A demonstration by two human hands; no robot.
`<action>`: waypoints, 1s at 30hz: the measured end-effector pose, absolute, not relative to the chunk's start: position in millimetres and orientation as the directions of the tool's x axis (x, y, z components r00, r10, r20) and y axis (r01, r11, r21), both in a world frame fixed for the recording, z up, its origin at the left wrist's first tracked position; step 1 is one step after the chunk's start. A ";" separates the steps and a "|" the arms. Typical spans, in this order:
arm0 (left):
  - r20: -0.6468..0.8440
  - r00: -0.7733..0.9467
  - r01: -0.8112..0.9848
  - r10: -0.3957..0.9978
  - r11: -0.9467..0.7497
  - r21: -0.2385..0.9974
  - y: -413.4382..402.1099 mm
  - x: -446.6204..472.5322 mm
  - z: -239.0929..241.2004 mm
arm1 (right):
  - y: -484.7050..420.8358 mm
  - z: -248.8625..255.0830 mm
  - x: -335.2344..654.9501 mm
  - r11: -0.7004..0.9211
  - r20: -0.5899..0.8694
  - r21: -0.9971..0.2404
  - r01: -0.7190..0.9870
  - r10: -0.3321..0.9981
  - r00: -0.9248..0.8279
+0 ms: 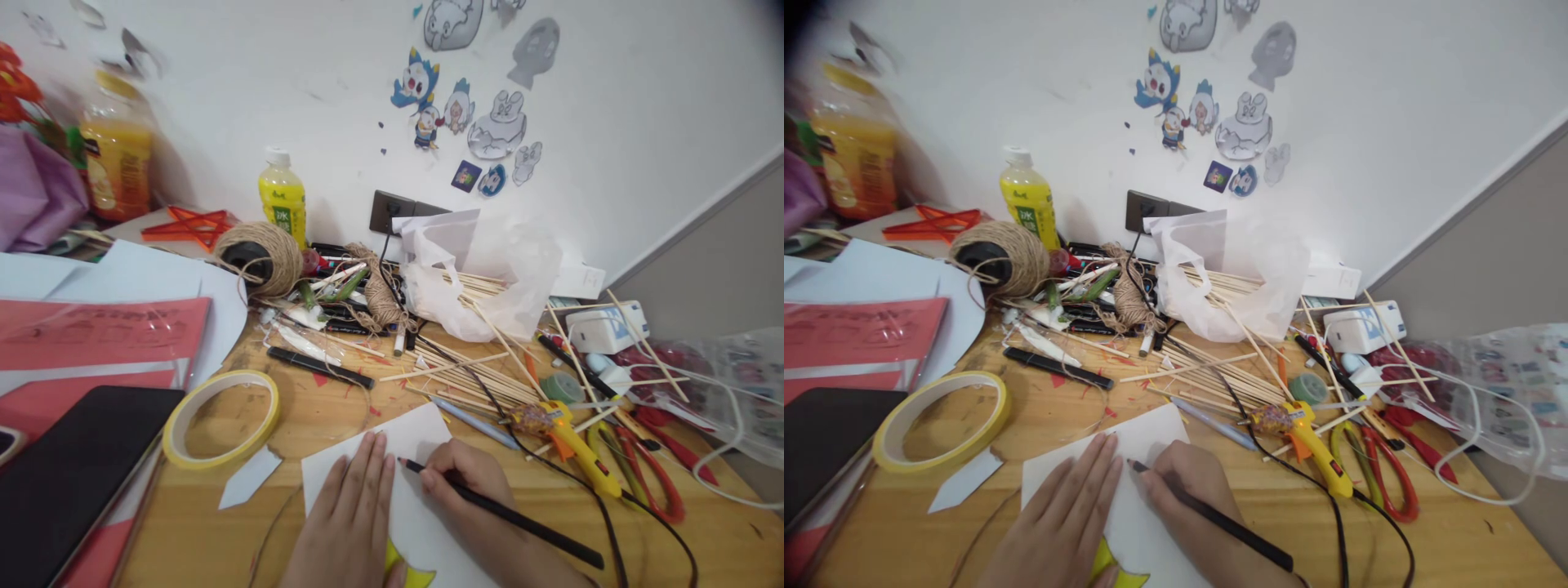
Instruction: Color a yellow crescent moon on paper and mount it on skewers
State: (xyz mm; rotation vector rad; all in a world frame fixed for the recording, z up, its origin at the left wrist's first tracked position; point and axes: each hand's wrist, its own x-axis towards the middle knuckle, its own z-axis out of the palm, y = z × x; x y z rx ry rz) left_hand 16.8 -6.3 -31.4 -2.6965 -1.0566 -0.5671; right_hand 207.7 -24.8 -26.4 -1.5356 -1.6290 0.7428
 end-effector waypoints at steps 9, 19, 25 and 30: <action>0.413 0.669 0.689 0.618 -0.724 -0.031 -6.7 16.9 -31.7 | -23.2 -24.9 209.0 0.027 0.046 -0.863 0.504 0.999 0.026; 0.415 0.671 0.687 0.614 -0.725 -0.038 -6.2 16.1 -29.9 | -23.1 -24.7 210.3 0.037 0.058 -0.843 0.537 0.998 0.021; 0.404 0.673 0.688 0.619 -0.724 -0.038 -6.0 16.3 -30.6 | -23.0 -25.5 211.0 0.092 0.134 -0.787 0.610 0.991 0.023; 0.395 0.678 0.690 0.621 -0.722 -0.048 -6.6 16.8 -30.7 | -24.4 -23.5 209.0 0.118 0.211 -0.775 0.621 0.974 0.077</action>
